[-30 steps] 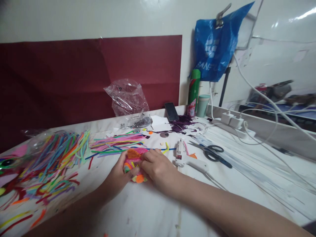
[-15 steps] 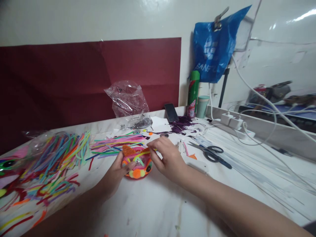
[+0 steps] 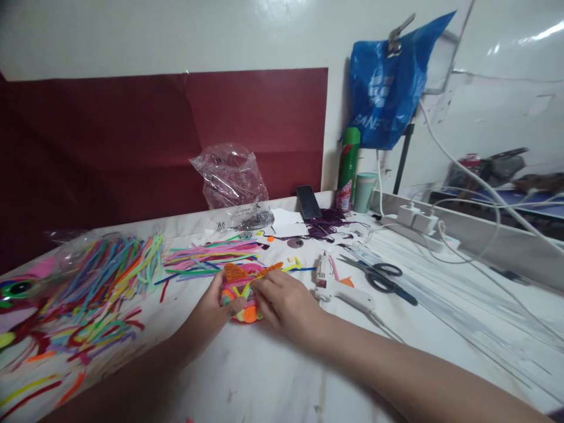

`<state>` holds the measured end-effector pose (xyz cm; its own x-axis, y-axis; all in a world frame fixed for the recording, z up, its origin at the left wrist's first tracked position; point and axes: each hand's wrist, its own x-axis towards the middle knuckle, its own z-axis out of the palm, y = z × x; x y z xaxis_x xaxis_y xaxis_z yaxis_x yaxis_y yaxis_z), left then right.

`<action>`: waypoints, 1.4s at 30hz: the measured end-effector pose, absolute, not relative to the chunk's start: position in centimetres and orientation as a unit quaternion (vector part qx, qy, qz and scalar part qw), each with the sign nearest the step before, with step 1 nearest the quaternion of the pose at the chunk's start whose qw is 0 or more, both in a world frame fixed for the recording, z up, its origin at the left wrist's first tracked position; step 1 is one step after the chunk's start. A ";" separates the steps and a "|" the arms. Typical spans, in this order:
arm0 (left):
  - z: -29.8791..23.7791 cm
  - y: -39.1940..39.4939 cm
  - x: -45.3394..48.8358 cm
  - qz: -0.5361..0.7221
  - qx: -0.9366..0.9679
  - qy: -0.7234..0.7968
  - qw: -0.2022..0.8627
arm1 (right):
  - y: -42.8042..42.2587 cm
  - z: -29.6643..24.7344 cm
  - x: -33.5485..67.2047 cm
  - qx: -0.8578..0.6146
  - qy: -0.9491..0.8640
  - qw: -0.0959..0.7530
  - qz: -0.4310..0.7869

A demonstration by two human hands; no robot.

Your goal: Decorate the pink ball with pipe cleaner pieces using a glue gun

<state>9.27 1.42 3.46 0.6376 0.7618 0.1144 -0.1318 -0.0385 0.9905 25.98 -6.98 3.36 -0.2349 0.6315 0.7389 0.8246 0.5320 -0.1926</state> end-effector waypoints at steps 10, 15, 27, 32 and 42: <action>2.9 0.9 9.2 0.344 0.631 0.270 0.641 | -7.0 3.2 26.2 -0.454 -0.795 0.358 -0.184; 3.1 0.8 9.3 0.347 0.619 0.275 0.650 | -7.1 3.2 26.3 -0.451 -0.781 0.395 -0.176; 2.9 2.0 8.6 0.366 0.585 0.252 0.678 | -6.8 3.1 26.0 -0.688 -0.662 0.296 0.027; 2.3 3.3 7.9 0.379 0.564 0.276 0.680 | -6.5 2.0 26.0 -0.655 -0.671 0.324 0.123; 1.9 3.9 7.8 0.410 0.521 0.318 0.678 | -6.2 1.0 26.2 -0.647 -0.678 0.320 0.140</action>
<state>7.77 3.90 1.89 0.4616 0.8871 -0.0042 -0.2240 0.1211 0.9670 26.19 -6.21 1.05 0.0414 0.9664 0.2536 0.7872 0.1248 -0.6039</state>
